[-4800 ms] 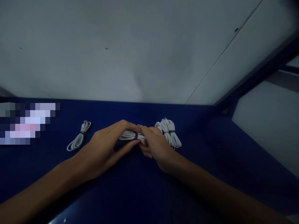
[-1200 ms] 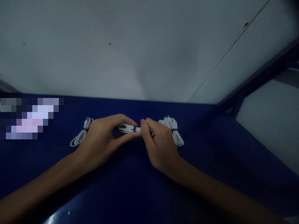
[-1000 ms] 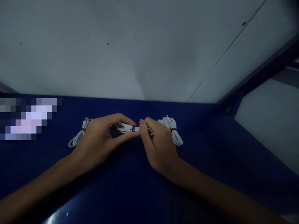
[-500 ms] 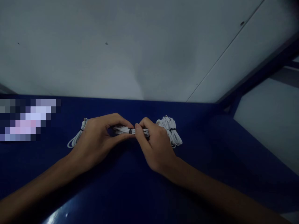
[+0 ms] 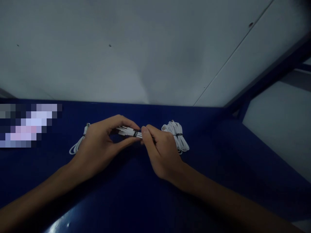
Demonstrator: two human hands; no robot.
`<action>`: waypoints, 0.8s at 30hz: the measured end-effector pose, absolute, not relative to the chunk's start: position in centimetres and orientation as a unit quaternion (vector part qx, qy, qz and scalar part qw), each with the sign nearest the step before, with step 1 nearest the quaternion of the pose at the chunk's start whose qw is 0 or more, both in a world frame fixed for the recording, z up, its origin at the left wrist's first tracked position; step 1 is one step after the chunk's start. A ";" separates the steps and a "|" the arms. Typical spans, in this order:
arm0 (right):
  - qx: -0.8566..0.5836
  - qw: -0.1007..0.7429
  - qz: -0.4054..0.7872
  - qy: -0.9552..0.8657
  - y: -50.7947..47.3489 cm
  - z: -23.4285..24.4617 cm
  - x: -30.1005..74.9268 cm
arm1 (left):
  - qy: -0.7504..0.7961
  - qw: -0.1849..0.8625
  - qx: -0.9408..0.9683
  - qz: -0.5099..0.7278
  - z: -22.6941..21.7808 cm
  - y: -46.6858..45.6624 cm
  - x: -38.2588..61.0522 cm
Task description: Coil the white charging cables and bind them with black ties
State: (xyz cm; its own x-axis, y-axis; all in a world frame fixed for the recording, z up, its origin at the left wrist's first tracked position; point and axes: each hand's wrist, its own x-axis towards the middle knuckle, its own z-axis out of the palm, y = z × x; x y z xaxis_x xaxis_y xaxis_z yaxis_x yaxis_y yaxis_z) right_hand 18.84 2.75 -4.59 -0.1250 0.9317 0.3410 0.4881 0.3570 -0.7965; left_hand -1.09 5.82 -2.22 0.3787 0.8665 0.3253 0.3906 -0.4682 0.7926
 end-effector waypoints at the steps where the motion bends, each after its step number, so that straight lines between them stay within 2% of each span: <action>1: -0.506 0.429 0.260 -0.702 2.7 -4.6 18.8 | 0.409 0.327 0.762 0.380 -2.2 5.8 -1.0; 13: -0.507 0.469 0.248 -0.679 2.5 -4.4 18.7 | 0.399 0.488 0.669 0.393 -0.9 5.4 -0.4; 24: -0.508 0.470 0.246 -0.678 2.5 -4.4 18.8 | 0.392 0.497 0.658 0.407 -0.4 5.5 -0.1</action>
State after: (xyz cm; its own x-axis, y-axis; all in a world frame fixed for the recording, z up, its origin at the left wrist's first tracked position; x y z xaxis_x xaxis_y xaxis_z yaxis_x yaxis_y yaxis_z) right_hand 18.80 2.45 -4.41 -0.0417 0.9208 0.3878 0.4578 0.3626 -0.8117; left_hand -0.07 5.54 -0.39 0.3619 0.9208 0.1456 0.1116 -0.1979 0.9738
